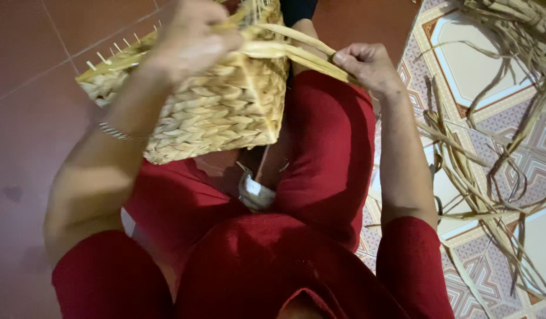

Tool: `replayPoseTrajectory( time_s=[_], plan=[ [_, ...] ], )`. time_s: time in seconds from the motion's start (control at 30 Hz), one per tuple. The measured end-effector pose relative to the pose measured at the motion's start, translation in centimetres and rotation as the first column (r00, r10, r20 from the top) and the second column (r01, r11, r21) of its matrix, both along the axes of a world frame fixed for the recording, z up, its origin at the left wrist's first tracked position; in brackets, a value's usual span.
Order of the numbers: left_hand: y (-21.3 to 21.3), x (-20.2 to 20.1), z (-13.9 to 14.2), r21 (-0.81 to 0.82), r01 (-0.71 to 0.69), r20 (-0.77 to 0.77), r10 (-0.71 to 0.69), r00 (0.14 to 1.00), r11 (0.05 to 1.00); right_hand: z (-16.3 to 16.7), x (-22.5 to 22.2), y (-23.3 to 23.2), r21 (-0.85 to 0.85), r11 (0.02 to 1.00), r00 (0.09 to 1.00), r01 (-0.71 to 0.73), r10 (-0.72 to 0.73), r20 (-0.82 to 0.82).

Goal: The person sits on the floor weaving dried palm/water hyacinth strands around the rim of a woven basket, threading and tightening the strands over a bamboo strip frame and pulling new strands from a pile beside them to continue the rim weave.

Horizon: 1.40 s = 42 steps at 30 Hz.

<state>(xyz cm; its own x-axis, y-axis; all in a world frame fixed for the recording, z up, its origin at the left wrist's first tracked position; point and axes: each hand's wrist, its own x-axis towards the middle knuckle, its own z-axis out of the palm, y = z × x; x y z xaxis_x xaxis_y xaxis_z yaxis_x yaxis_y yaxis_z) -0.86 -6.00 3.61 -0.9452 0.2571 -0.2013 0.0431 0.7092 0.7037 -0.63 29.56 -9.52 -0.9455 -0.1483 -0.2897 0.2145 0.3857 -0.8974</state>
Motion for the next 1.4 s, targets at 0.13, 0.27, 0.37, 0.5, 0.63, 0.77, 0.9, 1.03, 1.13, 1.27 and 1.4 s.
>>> replayPoseTrajectory(
  time_s=[0.13,0.27,0.37,0.5,0.63,0.77,0.9,1.03,1.13,1.27,1.4],
  plan=[
    [-6.5,1.6,1.9,0.066,-0.015,-0.188,0.027,0.982,0.998,1.0,-1.0,-0.5,-0.055,0.996,0.997,-0.065,0.062,-0.051],
    [-9.3,6.7,3.0,0.221,-0.202,-0.250,0.256,0.934,0.954,1.3,-1.2,-0.9,-0.123,0.990,0.997,-0.067,0.064,-0.030],
    [-9.4,10.6,3.9,0.425,-0.176,-0.282,0.314,0.907,0.888,1.2,-1.2,-1.3,-0.187,0.976,0.993,-0.113,0.106,-0.049],
    [-10.8,14.1,5.1,0.567,-0.188,-0.263,0.393,0.881,0.802,1.4,-2.3,-1.8,-0.247,0.935,0.953,-0.255,0.199,-0.231],
    [-13.2,15.3,5.6,0.735,-0.005,-0.295,0.326,0.898,0.678,2.7,-3.7,-2.0,-0.327,0.868,0.826,-0.373,0.151,-0.543],
    [-13.4,16.1,5.5,0.698,0.103,-0.307,0.165,0.937,0.709,3.7,-1.6,1.0,-0.528,0.844,0.976,-0.099,-0.021,-0.217],
    [-15.2,13.9,6.9,0.543,0.237,-0.306,-0.073,0.949,0.806,3.2,2.8,3.4,-0.490,0.866,0.956,0.096,-0.217,-0.197],
    [-18.6,11.2,7.6,0.486,0.211,-0.191,-0.132,0.973,0.848,3.6,5.9,4.5,-0.341,0.922,0.860,0.182,-0.317,-0.399],
    [-19.4,10.0,5.7,0.468,0.325,-0.233,-0.240,0.942,0.822,5.4,8.7,6.8,-0.339,0.919,0.774,0.203,-0.363,-0.519],
    [-17.3,7.0,0.6,0.379,0.440,-0.226,-0.379,0.897,0.814,7.4,11.8,9.9,-0.331,0.908,0.745,0.258,-0.405,-0.530],
    [-14.8,5.9,-4.1,0.466,0.414,-0.203,-0.361,0.910,0.782,7.0,14.3,11.5,-0.235,0.901,0.729,0.364,-0.433,-0.530]
  ],
)
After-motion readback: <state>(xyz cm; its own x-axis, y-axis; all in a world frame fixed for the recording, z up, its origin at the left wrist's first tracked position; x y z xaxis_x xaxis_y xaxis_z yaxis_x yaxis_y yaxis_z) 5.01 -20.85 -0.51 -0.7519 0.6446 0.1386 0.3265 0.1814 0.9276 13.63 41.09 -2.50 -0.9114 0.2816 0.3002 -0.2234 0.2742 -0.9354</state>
